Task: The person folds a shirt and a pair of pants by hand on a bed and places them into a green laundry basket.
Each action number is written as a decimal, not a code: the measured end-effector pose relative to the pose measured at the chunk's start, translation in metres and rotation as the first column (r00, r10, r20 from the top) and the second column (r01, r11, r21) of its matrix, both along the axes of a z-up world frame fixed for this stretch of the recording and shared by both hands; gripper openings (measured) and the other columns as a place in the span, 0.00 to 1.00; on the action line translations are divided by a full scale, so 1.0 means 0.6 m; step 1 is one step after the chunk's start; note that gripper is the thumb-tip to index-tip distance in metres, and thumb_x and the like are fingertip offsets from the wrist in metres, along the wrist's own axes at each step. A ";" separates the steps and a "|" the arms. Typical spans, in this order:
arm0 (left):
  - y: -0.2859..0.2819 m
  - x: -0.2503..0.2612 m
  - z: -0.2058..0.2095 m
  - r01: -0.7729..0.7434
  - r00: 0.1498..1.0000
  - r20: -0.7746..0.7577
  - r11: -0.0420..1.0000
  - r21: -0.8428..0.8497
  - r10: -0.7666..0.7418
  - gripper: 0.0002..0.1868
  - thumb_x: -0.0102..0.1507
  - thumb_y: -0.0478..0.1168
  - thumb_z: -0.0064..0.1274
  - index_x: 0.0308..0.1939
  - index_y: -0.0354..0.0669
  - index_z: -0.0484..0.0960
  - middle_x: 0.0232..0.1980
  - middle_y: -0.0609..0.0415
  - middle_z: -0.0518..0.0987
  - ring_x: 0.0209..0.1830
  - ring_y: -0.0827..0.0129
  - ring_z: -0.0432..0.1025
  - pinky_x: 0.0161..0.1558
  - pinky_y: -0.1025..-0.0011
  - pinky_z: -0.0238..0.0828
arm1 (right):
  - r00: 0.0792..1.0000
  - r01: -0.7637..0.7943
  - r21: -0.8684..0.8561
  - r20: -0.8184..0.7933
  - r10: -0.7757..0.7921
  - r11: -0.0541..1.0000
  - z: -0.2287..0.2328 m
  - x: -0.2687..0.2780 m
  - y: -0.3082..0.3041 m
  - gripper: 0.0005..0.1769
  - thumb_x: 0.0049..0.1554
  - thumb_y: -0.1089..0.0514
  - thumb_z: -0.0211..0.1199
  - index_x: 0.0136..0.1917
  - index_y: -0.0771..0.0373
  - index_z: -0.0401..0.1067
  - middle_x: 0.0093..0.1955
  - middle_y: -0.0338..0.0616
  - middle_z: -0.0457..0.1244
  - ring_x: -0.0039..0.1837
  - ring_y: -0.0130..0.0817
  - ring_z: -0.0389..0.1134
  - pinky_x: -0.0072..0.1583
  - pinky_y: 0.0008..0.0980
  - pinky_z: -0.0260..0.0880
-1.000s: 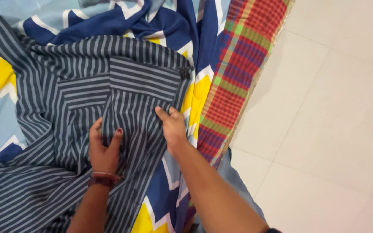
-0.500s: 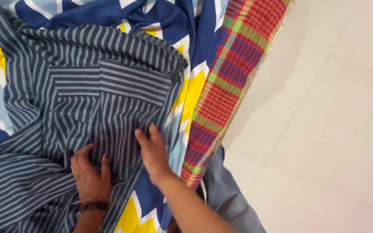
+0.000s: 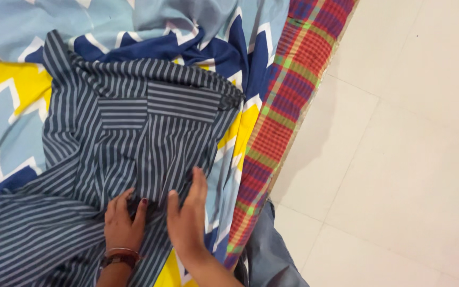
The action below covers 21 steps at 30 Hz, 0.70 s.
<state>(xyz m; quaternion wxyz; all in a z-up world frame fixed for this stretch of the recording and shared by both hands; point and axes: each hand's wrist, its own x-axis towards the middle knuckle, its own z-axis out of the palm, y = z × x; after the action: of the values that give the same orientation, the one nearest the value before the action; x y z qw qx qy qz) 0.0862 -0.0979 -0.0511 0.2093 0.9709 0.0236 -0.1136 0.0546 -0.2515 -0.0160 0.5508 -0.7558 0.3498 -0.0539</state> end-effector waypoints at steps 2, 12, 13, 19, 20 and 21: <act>0.015 -0.016 0.012 0.048 0.999 0.004 0.999 0.005 -0.048 0.26 0.64 0.50 0.56 0.63 0.45 0.77 0.62 0.44 0.76 0.61 0.48 0.71 0.60 0.55 0.67 | 0.989 -0.140 -0.010 0.040 0.140 0.990 0.002 -0.007 0.020 0.39 0.62 0.60 0.60 0.80 0.74 0.47 0.83 0.68 0.44 0.85 0.61 0.43 0.81 0.47 0.43; 0.060 0.001 0.063 0.212 0.892 -0.446 0.936 0.281 -0.068 0.26 0.60 0.52 0.60 0.61 0.56 0.76 0.57 0.59 0.80 0.62 0.60 0.73 0.62 0.61 0.71 | 0.951 -0.245 0.363 -0.092 0.296 0.899 -0.007 -0.025 0.048 0.50 0.57 0.59 0.63 0.83 0.61 0.37 0.87 0.59 0.29 0.85 0.57 0.33 0.78 0.44 0.43; 0.065 -0.001 0.066 0.213 0.893 -0.445 0.936 0.281 -0.070 0.26 0.60 0.52 0.60 0.61 0.56 0.76 0.57 0.59 0.80 0.62 0.60 0.73 0.62 0.61 0.71 | 0.971 -0.205 0.266 -0.067 0.230 0.942 -0.009 -0.033 0.055 0.49 0.56 0.60 0.64 0.82 0.64 0.40 0.85 0.60 0.35 0.85 0.56 0.38 0.79 0.45 0.45; 0.097 -0.044 0.058 0.088 0.920 -0.391 0.957 0.276 0.028 0.28 0.60 0.51 0.62 0.63 0.54 0.75 0.58 0.57 0.80 0.62 0.61 0.74 0.62 0.59 0.72 | 0.952 0.130 0.514 -0.305 0.039 0.848 -0.033 -0.064 0.114 0.51 0.50 0.55 0.68 0.77 0.62 0.41 0.71 0.59 0.54 0.69 0.47 0.63 0.67 0.36 0.68; 0.101 -0.052 0.051 0.106 0.960 -0.278 0.962 0.252 -0.033 0.33 0.55 0.49 0.64 0.63 0.53 0.74 0.62 0.54 0.76 0.63 0.56 0.71 0.60 0.57 0.71 | 0.931 0.164 0.636 -0.352 0.094 0.754 -0.046 -0.074 0.126 0.53 0.49 0.54 0.68 0.77 0.62 0.39 0.65 0.58 0.62 0.63 0.48 0.72 0.63 0.34 0.71; 0.110 -0.066 0.049 0.128 0.982 -0.167 0.964 0.235 -0.090 0.37 0.50 0.47 0.67 0.63 0.51 0.73 0.67 0.51 0.72 0.63 0.51 0.69 0.59 0.56 0.71 | 0.929 0.168 0.637 -0.357 0.095 0.752 -0.061 -0.089 0.137 0.53 0.49 0.54 0.68 0.77 0.62 0.39 0.65 0.58 0.62 0.63 0.48 0.72 0.63 0.34 0.71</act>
<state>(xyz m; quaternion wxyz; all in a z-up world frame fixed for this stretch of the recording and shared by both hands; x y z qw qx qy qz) 0.0466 -0.0317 -0.0216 0.0789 0.9774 0.0001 -0.1961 0.0014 -0.1695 -0.0525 0.7044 -0.5026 0.4579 0.2040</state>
